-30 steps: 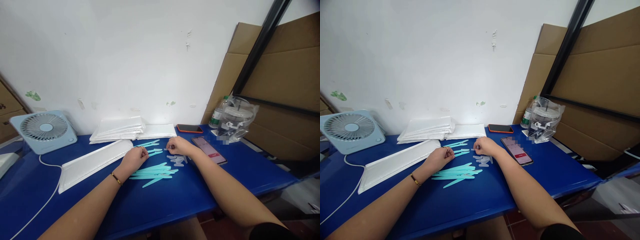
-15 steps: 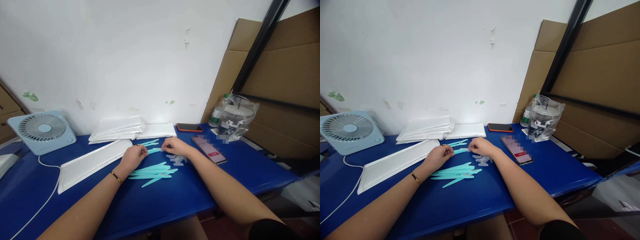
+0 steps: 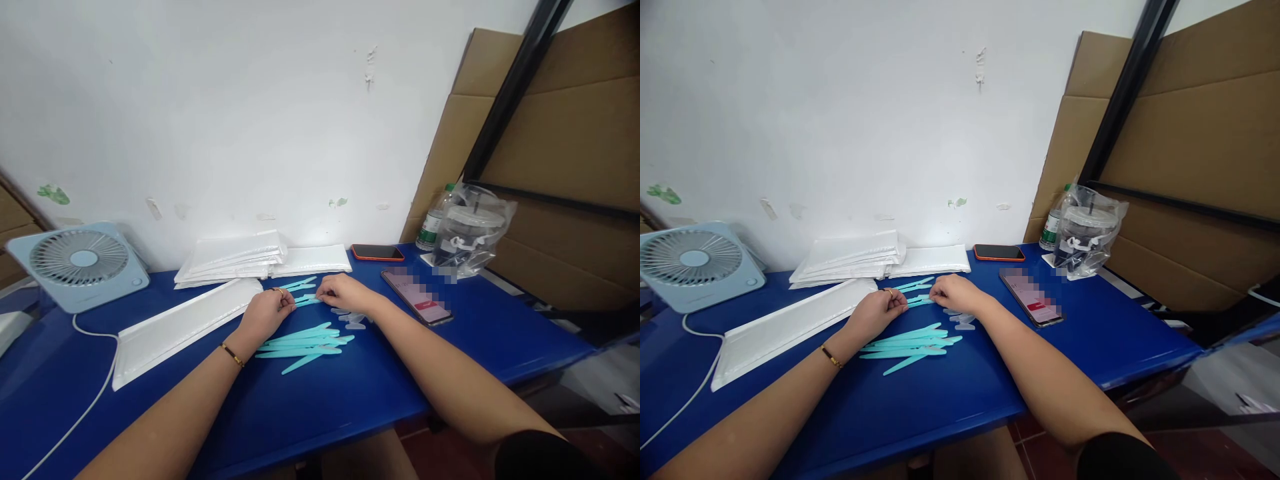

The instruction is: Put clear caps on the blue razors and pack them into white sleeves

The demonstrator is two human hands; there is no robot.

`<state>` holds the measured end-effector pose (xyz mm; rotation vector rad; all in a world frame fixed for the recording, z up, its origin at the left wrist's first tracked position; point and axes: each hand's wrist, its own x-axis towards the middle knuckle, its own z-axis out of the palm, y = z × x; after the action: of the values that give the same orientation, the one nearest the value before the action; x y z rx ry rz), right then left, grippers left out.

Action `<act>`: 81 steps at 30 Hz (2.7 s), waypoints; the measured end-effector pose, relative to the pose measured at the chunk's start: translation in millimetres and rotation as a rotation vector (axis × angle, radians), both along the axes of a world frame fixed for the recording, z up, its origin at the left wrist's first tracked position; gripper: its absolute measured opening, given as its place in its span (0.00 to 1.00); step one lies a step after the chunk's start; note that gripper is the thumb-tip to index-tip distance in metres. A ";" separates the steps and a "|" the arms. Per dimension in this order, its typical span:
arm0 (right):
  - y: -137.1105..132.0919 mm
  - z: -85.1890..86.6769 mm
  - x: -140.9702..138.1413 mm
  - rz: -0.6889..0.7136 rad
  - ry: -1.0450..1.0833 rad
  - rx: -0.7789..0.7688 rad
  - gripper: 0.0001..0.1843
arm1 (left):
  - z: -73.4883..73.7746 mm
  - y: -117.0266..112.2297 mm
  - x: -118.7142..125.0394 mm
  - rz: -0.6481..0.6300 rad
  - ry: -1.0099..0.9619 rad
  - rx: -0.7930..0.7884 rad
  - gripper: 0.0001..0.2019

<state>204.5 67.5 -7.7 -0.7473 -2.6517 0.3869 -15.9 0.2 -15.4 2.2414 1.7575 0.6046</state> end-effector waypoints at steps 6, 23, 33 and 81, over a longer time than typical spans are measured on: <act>-1.0 12.6 16.3 -0.127 0.048 -0.060 0.08 | 1.7 3.4 -4.3 0.047 0.030 0.118 0.10; -5.9 23.1 35.3 -0.138 -0.032 -0.452 0.10 | 25.9 -24.9 4.4 -0.183 -0.052 -0.285 0.12; -8.4 27.8 36.5 -0.067 0.120 -0.633 0.14 | 21.8 -17.1 -7.5 -0.046 -0.087 -0.182 0.13; -13.5 25.0 16.4 -0.147 0.029 -0.517 0.15 | 26.0 -23.8 7.9 -0.207 0.060 -0.017 0.13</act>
<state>220.9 54.0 17.2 -1.0659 -2.4641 1.0532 -8.0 -23.6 10.6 2.4126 1.5223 0.4819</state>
